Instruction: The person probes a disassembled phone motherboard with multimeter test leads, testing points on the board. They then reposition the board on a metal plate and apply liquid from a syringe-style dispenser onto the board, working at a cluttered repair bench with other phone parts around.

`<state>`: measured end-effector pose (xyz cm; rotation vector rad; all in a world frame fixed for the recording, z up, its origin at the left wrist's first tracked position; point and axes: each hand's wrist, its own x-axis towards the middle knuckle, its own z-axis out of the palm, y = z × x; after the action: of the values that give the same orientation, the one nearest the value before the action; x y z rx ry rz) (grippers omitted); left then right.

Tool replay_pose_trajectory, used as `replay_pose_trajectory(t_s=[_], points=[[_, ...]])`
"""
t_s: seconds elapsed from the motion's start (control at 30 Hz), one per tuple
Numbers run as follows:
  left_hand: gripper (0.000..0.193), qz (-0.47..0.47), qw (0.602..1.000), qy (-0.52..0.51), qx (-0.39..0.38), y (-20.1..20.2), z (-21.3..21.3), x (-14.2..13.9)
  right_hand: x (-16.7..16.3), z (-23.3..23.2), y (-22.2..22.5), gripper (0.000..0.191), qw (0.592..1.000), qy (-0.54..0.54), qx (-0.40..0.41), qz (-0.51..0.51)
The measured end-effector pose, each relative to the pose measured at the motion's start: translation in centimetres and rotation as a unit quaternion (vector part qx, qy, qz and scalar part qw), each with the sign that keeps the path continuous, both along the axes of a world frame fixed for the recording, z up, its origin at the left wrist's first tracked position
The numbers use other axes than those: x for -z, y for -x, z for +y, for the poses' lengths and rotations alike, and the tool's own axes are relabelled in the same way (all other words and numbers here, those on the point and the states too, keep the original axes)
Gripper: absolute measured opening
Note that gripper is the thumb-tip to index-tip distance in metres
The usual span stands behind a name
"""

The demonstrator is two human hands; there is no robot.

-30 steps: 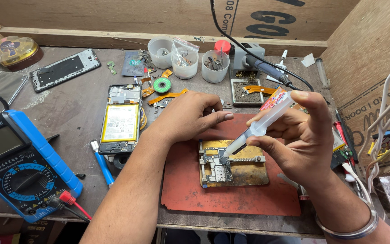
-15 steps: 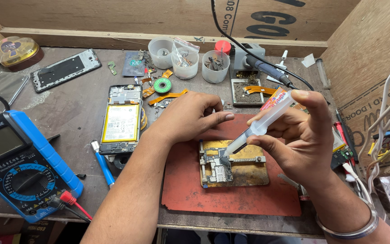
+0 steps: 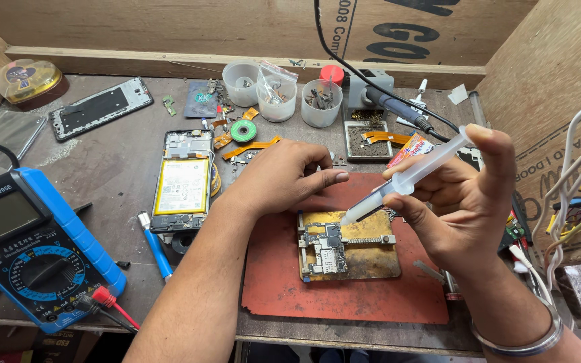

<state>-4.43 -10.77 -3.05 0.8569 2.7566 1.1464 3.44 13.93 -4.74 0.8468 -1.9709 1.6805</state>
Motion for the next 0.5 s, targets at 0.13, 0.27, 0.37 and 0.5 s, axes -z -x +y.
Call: replay_pose_trajectory(t_s=[0.13,0.27,0.37,0.5], points=[[0.041,-0.013,1.0,0.007,-0.008,0.12,0.02,-0.02,0.16,0.27,-0.02,0.087,1.0,0.004,0.019,0.021],[0.04,-0.017,1.0,0.005,-0.01,0.09,-0.06,0.03,0.53,0.1,-0.1,0.094,0.998,0.027,0.042,0.035],[0.039,-0.001,1.0,-0.002,-0.006,0.13,-0.24,0.12,0.63,-0.11,0.04,0.094,0.997,0.054,0.025,0.039],[0.038,-0.004,1.0,-0.03,-0.001,-0.14,-0.26,0.65,-0.04,-0.16,0.04,0.095,0.997,0.019,0.032,0.066]])
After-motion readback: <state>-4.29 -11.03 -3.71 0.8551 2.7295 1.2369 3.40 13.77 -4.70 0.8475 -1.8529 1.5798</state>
